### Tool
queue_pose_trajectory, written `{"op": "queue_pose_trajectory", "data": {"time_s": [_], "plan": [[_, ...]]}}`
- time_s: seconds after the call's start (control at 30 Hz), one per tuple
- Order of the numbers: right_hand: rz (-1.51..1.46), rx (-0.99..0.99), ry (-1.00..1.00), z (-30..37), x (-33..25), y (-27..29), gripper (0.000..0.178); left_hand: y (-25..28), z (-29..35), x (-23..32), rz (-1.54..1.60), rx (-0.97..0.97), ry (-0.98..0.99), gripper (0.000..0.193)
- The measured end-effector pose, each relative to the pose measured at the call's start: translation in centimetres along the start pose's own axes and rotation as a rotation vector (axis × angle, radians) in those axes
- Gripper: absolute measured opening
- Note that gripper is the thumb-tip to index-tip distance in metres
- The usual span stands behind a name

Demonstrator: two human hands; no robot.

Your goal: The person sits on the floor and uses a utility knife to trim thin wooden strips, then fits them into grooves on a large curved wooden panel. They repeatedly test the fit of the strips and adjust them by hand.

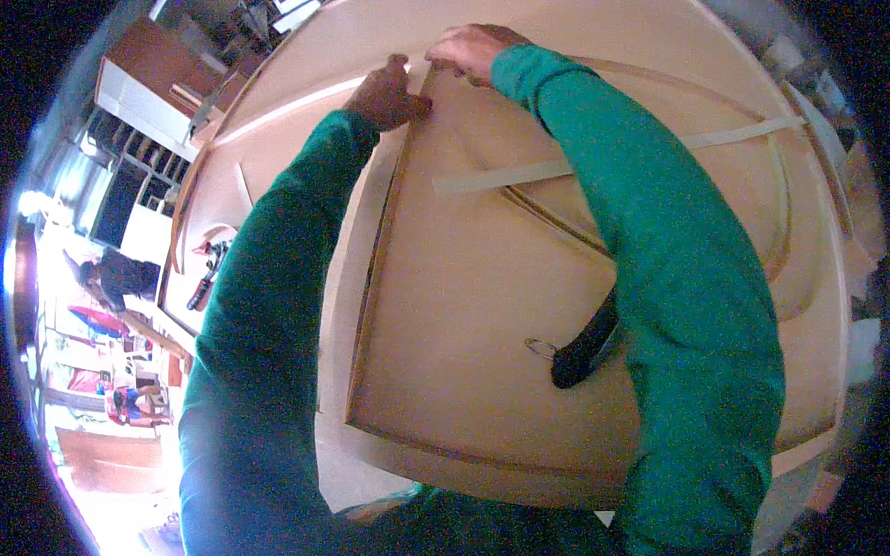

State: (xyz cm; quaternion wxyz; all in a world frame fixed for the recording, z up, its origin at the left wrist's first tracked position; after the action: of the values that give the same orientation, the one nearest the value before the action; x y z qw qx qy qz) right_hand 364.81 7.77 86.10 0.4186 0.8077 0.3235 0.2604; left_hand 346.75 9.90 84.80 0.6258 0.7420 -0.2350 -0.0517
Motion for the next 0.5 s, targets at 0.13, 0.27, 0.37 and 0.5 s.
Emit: {"op": "queue_pose_trajectory", "data": {"time_s": [0.13,0.27,0.37,0.5], "plan": [[0.117,0.051,0.002,-3.5,0.9,-5.7,0.030,-0.6,-0.3,-0.7,0.006,0.001,-0.102,0.077],[-0.214,-0.121,-0.080,-2.6,1.4,-6.0,0.030,-0.1,2.3,-0.2,0.086,-0.063,0.049,0.072],[0.063,0.124,0.248,-2.7,0.1,-4.2,0.019,3.3,8.1,-0.1,0.142,-0.192,0.024,0.077],[0.050,0.108,0.256,-3.5,-0.3,-4.8,0.012,5.5,17.5,0.8,0.057,-0.092,0.119,0.082]]}}
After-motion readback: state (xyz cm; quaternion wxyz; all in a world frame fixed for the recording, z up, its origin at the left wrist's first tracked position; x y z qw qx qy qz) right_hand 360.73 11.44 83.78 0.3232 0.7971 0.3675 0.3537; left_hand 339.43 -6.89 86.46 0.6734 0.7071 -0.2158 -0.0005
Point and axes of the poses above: each hand's wrist, its own z-axis away from the middle knuckle, its own y-axis out of the back of the hand, x = y × z, the point moved 5 cm from there along -z, towards the middle knuckle, and after that the axes turned 12 degrees about y, right-handed, at the moved point
